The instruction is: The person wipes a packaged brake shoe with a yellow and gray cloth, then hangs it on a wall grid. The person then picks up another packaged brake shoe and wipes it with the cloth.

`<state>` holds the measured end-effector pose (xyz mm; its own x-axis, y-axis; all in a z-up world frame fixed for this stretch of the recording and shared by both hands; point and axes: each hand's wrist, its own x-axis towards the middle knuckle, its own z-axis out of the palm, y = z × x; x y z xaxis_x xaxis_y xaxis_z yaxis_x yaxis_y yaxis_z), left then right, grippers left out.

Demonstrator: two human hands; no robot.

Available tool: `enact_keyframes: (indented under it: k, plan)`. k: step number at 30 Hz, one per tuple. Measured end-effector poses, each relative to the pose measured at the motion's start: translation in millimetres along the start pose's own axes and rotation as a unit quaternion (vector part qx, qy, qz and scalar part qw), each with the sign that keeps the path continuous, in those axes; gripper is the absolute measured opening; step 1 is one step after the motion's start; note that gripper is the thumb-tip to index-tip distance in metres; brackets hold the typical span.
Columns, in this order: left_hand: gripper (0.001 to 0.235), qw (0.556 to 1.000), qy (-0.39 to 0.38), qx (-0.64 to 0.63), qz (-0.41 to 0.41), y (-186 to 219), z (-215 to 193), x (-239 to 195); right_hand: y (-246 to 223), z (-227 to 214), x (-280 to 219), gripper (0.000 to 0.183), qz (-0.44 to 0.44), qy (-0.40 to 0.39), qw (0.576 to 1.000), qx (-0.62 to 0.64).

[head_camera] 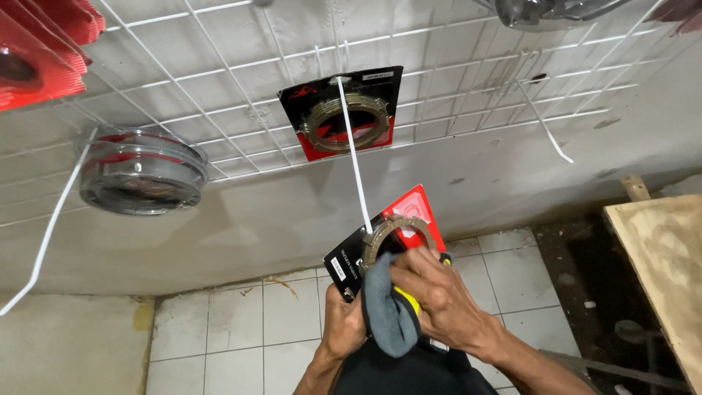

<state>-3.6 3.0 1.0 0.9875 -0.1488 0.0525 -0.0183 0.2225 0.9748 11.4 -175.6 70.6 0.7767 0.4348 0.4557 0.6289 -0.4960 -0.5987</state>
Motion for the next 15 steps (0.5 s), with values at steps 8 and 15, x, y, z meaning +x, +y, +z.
enact_keyframes:
  k: [8, 15]
  plan:
    - [0.013, 0.999, 0.023, -0.029, 0.04, 2, 0, 2, 8, 2, -17, 0.033, 0.044, 0.036, 0.983, -0.173]
    - [0.033, 0.956, 0.046, -0.289, -0.02, 1, -15, 7, 43, -33, -60, 0.028, 0.211, 0.239, 0.937, 0.145]
